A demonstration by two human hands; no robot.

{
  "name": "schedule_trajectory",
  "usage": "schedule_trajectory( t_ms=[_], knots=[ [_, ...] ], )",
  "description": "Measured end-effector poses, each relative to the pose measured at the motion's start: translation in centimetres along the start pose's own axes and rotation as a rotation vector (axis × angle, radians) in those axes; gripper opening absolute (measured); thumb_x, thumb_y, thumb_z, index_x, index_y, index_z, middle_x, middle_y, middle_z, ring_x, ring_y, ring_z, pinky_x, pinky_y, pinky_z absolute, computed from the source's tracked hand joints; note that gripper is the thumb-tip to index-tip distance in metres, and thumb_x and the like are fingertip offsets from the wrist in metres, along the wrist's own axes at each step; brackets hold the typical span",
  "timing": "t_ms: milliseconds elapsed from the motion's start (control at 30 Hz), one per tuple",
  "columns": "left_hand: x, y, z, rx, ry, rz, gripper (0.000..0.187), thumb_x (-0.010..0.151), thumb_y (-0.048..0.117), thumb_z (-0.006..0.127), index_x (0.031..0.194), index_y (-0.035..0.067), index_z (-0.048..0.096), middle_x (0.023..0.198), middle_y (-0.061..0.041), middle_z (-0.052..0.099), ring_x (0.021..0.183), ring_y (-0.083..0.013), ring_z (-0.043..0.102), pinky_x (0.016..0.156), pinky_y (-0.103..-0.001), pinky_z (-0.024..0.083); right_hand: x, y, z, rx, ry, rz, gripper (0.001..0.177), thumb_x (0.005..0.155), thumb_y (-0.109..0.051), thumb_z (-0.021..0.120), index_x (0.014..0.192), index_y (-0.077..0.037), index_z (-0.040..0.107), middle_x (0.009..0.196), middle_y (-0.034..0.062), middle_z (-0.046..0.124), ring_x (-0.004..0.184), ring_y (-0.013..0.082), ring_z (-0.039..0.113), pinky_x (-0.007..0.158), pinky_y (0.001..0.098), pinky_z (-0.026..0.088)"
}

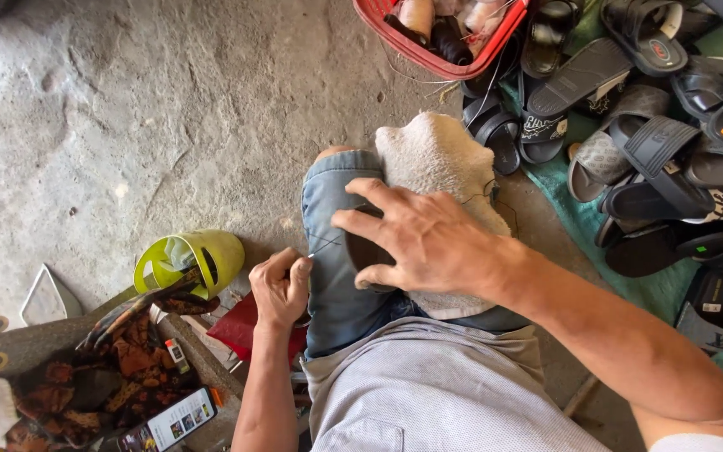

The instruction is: A person is hand-sewing a black sandal strap to its sole using a needle and thread while sitting on the floor.

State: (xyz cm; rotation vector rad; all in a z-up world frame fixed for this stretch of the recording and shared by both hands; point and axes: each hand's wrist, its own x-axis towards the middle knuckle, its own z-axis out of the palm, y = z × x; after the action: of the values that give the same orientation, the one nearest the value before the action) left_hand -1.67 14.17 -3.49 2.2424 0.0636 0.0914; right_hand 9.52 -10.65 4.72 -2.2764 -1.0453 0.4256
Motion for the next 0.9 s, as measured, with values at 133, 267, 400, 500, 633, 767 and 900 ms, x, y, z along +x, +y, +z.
schedule_trajectory(
  t_ms=[133,267,400,500,633,767,900],
  knots=[
    [-1.0,-0.7,-0.7,-0.005,0.028,-0.095,0.052,0.096,0.038,0.058,0.062,0.0,0.047,0.054,-0.004,0.038,0.049,-0.0162,0.028,0.048,-0.033,0.029,0.6,0.1,2.2,0.047,0.041,0.021,0.079,0.07,-0.047,0.089,0.132,-0.02,0.05,0.135,0.0092,0.053,0.087,0.0282,0.073,0.066,0.0426,0.06],
    [-1.6,-1.6,-0.3,-0.037,-0.025,-0.156,0.05,0.1,0.054,0.054,0.066,0.017,0.051,0.052,-0.012,0.04,0.047,-0.0311,0.044,0.049,-0.039,0.042,0.4,0.1,3.8,0.153,0.044,0.186,0.089,0.075,-0.071,0.077,0.141,-0.017,0.052,0.119,0.0105,0.062,0.095,0.0373,0.073,0.074,0.0532,0.061],
    [-1.7,-1.4,0.3,-0.118,-0.046,-0.2,0.045,0.101,0.05,0.056,0.071,0.016,0.06,0.051,-0.011,0.041,0.045,-0.0242,0.043,0.049,-0.037,0.042,0.2,-0.5,3.6,0.162,0.109,0.217,0.087,0.077,-0.071,0.076,0.14,-0.015,0.054,0.117,0.0106,0.064,0.095,0.0357,0.074,0.076,0.0523,0.061],
    [-1.6,-1.5,0.4,-0.173,-0.05,-0.225,0.043,0.1,0.048,0.059,0.072,0.015,0.063,0.051,-0.011,0.043,0.046,-0.0239,0.043,0.049,-0.036,0.043,0.2,-0.3,3.6,0.177,0.085,0.221,0.087,0.078,-0.069,0.077,0.141,-0.013,0.054,0.117,0.0126,0.063,0.097,0.0377,0.073,0.077,0.0539,0.061],
    [-1.0,0.7,0.4,-0.275,-0.04,-0.214,0.038,0.1,0.046,0.06,0.081,0.014,0.065,0.055,-0.008,0.046,0.055,-0.0138,0.045,0.051,-0.034,0.043,0.3,-0.7,3.9,0.169,0.125,0.206,0.084,0.079,-0.064,0.078,0.14,-0.011,0.055,0.116,0.0139,0.063,0.099,0.0396,0.072,0.079,0.0549,0.06],
    [0.5,4.5,0.3,-0.364,0.036,-0.157,0.027,0.095,0.035,0.069,0.105,0.011,0.075,0.066,-0.01,0.061,0.058,-0.0175,0.055,0.055,-0.034,0.048,0.4,-0.8,4.9,0.141,0.153,0.199,0.087,0.077,-0.065,0.08,0.144,-0.015,0.054,0.117,0.0104,0.06,0.102,0.038,0.072,0.081,0.0532,0.06],
    [0.9,6.1,0.7,-0.429,0.111,-0.122,0.011,0.094,0.015,0.073,0.101,0.007,0.078,0.063,-0.01,0.062,0.053,-0.016,0.051,0.049,-0.033,0.047,0.2,-0.7,4.7,0.198,0.179,0.18,0.089,0.076,-0.065,0.079,0.147,-0.018,0.054,0.121,0.0068,0.06,0.107,0.0347,0.071,0.083,0.052,0.06]
  ],
)
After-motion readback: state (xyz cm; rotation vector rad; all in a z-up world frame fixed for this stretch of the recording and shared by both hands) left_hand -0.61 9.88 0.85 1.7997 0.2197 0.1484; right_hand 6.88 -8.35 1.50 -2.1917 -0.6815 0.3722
